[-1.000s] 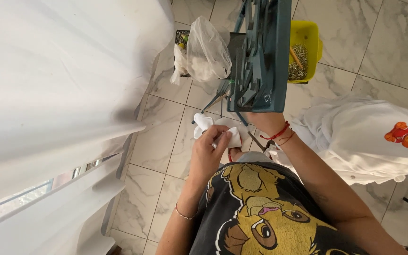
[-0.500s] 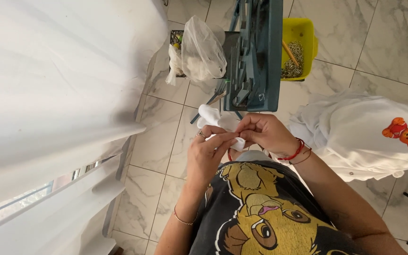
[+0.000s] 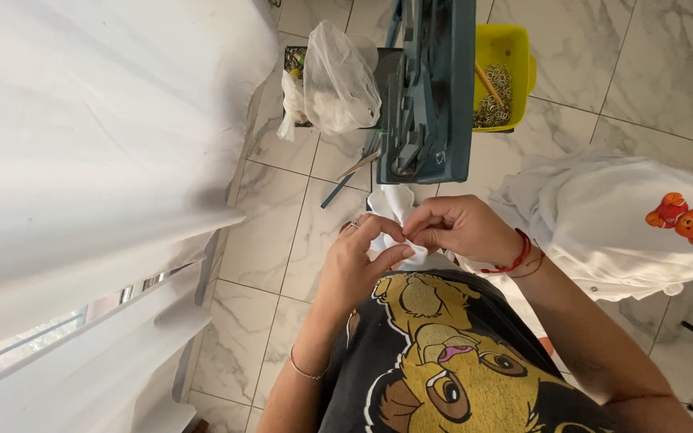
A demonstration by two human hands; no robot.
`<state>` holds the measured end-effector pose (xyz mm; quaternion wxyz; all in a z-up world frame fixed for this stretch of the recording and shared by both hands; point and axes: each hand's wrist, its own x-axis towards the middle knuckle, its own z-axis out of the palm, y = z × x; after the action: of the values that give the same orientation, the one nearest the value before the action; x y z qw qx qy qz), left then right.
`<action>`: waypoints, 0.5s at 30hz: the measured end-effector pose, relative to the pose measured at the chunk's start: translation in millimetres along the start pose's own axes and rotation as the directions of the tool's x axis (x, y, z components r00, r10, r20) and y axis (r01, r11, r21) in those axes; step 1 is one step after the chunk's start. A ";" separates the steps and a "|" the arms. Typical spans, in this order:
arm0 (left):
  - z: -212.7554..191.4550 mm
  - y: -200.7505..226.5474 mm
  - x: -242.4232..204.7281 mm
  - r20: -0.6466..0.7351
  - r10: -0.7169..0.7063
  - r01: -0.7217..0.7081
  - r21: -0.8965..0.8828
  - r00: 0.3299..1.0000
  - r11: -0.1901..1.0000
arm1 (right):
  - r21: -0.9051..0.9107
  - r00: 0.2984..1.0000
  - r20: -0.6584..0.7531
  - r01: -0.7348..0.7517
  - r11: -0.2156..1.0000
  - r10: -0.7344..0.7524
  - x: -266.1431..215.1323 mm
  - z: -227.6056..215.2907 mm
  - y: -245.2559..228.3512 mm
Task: Attaching buttons or snaps to t-shirts using a manual press machine
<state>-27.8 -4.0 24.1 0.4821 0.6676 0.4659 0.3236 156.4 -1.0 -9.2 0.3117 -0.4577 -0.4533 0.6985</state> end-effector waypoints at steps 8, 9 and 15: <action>8.7 -18.4 -3.0 0.152 -0.053 0.059 -0.037 0.987 0.998 | -0.232 0.979 0.064 0.203 0.951 -0.194 -8.7 2.3 -17.3; 8.6 -17.4 -2.2 0.186 -0.102 0.125 -0.114 0.977 0.986 | -0.225 0.974 0.067 0.226 0.948 -0.216 -9.4 3.3 -18.2; 5.2 -22.1 0.0 0.359 -0.210 0.331 -0.319 0.909 0.888 | -0.236 0.948 -0.016 0.305 0.923 -0.317 -9.1 5.4 -13.4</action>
<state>-30.1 -3.6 1.6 0.7090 0.5340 0.4024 0.2241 155.2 -5.4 7.3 0.3754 -0.4319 -0.5895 0.5701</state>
